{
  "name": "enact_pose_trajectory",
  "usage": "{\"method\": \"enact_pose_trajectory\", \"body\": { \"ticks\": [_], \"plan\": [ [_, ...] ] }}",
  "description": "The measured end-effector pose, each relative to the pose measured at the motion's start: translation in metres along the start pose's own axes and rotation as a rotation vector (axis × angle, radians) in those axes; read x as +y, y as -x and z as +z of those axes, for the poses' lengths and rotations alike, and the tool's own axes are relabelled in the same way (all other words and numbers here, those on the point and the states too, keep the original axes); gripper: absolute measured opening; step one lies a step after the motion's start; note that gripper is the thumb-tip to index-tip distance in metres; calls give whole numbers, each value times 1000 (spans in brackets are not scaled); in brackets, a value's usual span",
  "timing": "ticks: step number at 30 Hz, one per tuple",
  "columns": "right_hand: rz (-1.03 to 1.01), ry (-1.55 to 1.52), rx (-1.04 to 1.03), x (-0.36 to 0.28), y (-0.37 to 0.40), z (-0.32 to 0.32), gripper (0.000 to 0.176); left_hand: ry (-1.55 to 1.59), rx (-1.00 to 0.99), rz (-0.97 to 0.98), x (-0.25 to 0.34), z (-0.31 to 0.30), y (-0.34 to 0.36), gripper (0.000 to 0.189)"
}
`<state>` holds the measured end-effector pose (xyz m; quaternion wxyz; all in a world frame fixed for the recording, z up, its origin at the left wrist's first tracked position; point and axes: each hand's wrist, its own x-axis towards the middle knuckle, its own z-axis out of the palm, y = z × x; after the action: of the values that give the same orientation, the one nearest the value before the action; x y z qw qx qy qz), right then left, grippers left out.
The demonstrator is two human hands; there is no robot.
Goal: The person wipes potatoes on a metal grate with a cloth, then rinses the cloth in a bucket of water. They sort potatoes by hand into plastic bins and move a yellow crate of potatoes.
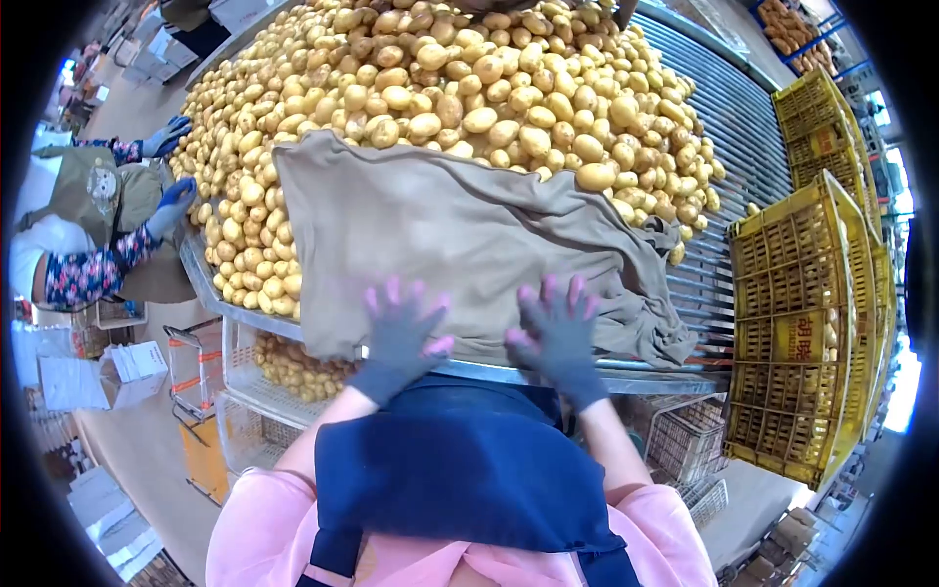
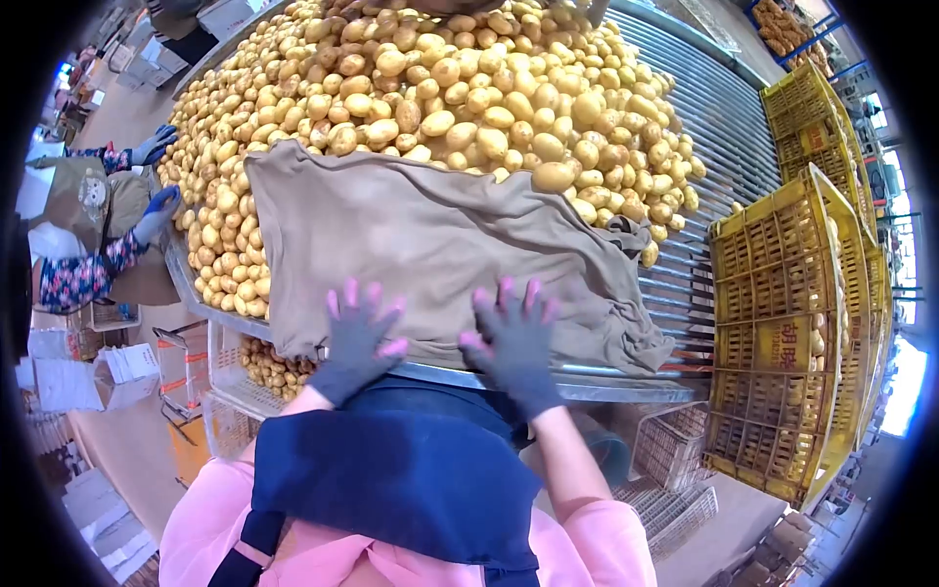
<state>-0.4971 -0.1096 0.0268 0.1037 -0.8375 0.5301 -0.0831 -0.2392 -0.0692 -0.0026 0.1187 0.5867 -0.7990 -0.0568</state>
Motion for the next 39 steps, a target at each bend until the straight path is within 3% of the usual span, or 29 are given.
{"method": "enact_pose_trajectory", "body": {
  "ticks": [4, 6, 8, 9, 13, 15, 16, 18, 20, 21, 23, 24, 26, 29, 31, 32, 34, 37, 39],
  "plan": [
    [114, -3, 10, 4, -7, 40, 60, -10, -20, -75, 5, 18, -16, 67],
    [-56, 117, 134, 23, -42, 59, 58, -67, -30, -144, -4, 23, -41, 68],
    [-152, 159, 403, 45, -107, 60, 55, -69, -209, -262, -35, 37, -82, 69],
    [-190, 164, 506, 56, -138, 58, 53, -88, -149, -259, -40, 38, -104, 70],
    [-248, 241, 333, 103, -174, 21, 47, -242, 8, -230, -45, -4, -152, 60],
    [-276, 262, 226, 127, -182, -4, 44, 151, -93, -138, -71, -21, -157, 47],
    [-286, 220, 143, 130, -182, -19, 45, 147, -85, -138, -76, -27, -152, 47],
    [-328, 160, 167, 133, -183, -38, 42, 315, 42, -60, -80, -35, -134, 38],
    [-400, -80, 57, 138, -191, -44, 41, 465, 7, -103, -78, -40, -113, 35],
    [-262, -286, 89, 113, -175, -64, 40, 502, -29, -168, -76, -41, -98, 34],
    [-203, -323, 125, 80, -144, -77, 39, 535, -73, -236, -71, -41, -66, 34],
    [-137, -352, 168, 67, -127, -77, 38, 518, -41, -249, -67, -39, -48, 34],
    [-77, -246, -66, 55, -90, -50, 35, 505, -6, -265, -58, -34, -22, 35],
    [-80, -233, -247, 34, -63, -4, 45, 608, 27, -337, -45, -34, -2, 34],
    [89, -219, -167, 18, -62, 22, 65, 633, 29, -358, -37, -36, -2, 34],
    [65, -219, -175, 10, -67, 25, 65, 658, 32, -369, -32, -37, -3, 34],
    [285, -125, -395, -6, -79, 25, 78, 825, 100, -488, -17, -41, -11, 30],
    [247, -153, -303, -10, -67, 25, 59, 762, 144, -403, -15, -39, -6, 32],
    [111, -207, -175, -2, -50, 37, 45, 1171, 151, -590, -6, -39, -4, 35]
  ]
}}
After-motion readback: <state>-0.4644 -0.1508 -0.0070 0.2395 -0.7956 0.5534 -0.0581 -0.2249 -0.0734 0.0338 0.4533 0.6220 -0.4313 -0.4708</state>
